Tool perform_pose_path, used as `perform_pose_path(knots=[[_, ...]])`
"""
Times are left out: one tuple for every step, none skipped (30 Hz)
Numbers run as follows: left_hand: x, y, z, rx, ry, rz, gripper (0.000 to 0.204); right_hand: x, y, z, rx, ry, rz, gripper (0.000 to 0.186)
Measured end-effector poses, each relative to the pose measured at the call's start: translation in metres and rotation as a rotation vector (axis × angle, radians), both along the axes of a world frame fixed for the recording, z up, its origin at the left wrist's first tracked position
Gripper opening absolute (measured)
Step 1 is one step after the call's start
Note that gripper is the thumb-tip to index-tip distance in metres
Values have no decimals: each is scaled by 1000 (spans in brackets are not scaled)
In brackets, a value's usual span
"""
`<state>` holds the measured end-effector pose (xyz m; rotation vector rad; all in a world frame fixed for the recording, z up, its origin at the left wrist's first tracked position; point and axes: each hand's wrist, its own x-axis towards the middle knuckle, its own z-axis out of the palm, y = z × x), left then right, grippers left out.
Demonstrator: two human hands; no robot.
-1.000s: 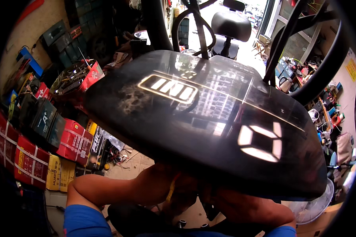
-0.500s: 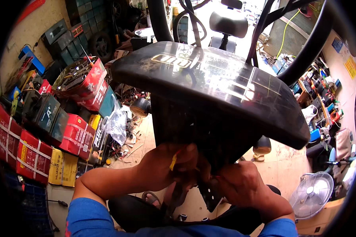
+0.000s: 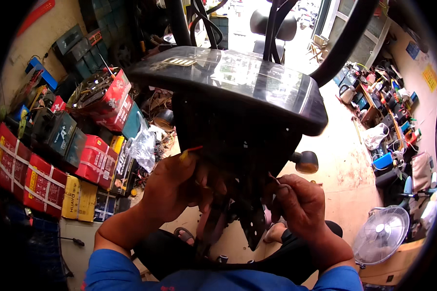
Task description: The person detaches the headlight assembly from an electric scooter and manipulates the internal wiring and connections.
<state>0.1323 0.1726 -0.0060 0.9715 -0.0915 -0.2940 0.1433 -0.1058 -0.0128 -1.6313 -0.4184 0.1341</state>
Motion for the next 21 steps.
perform_pose_path(knots=[[-6, 3, -4, -12, -23, -5, 39, -1, 0, 5, -35, -22, -4, 14], [-10, 4, -6, -31, -50, -6, 36, -1, 0, 8, -78, -47, -3, 12], [-15, 3, -7, 40, -54, 23, 35, -2, 3, 11, -96, -123, -34, 12], [-19, 1, -6, 111, -58, 52, 35, -3, 7, 12, -113, -198, -65, 14], [-23, -2, -6, 177, -61, 86, 34, -4, 12, 14, -133, -275, -92, 16], [-26, -4, -7, 201, -49, 107, 33, -4, 15, 16, -162, -353, -94, 22], [-27, -7, -8, 225, -36, 130, 33, -5, 18, 14, -170, -399, -105, 21], [-27, -12, -10, 246, -27, 145, 32, -4, 20, 12, -182, -448, -122, 20], [-30, -17, -12, 243, -21, 178, 32, -5, 22, 11, -194, -498, -139, 19], [-32, -22, -13, 240, -15, 210, 33, -7, 25, 12, -204, -512, -168, 18], [-35, -28, -14, 233, -8, 243, 33, -9, 28, 13, -217, -526, -195, 17], [-38, -34, -12, 267, -34, 267, 33, -10, 30, 14, -230, -541, -224, 17], [-40, -39, -10, 300, -59, 291, 33, -11, 30, 14, -262, -577, -250, 17], [-44, -42, -7, 335, -85, 318, 33, -11, 30, 14, -292, -614, -273, 18], [-44, -44, -9, 393, -124, 356, 32, -12, 30, 15, -321, -651, -298, 19], [-41, -44, -16, 450, -164, 392, 31, -12, 30, 18, -341, -751, -373, 20], [-41, -44, -19, 511, -200, 432, 30, -11, 33, 21, -355, -848, -444, 21], [-41, -44, -21, 545, -195, 471, 30, -9, 36, 24, -368, -946, -517, 22], [-42, -45, -21, 580, -191, 511, 30, -9, 40, 33, -324, -1080, -571, 24], [-42, -47, -22, 609, -187, 548, 30, -16, 40, 38, -302, -1212, -590, 26], [-43, -49, -24, 598, -214, 576, 31, -23, 40, 42, -275, -1343, -607, 28]])
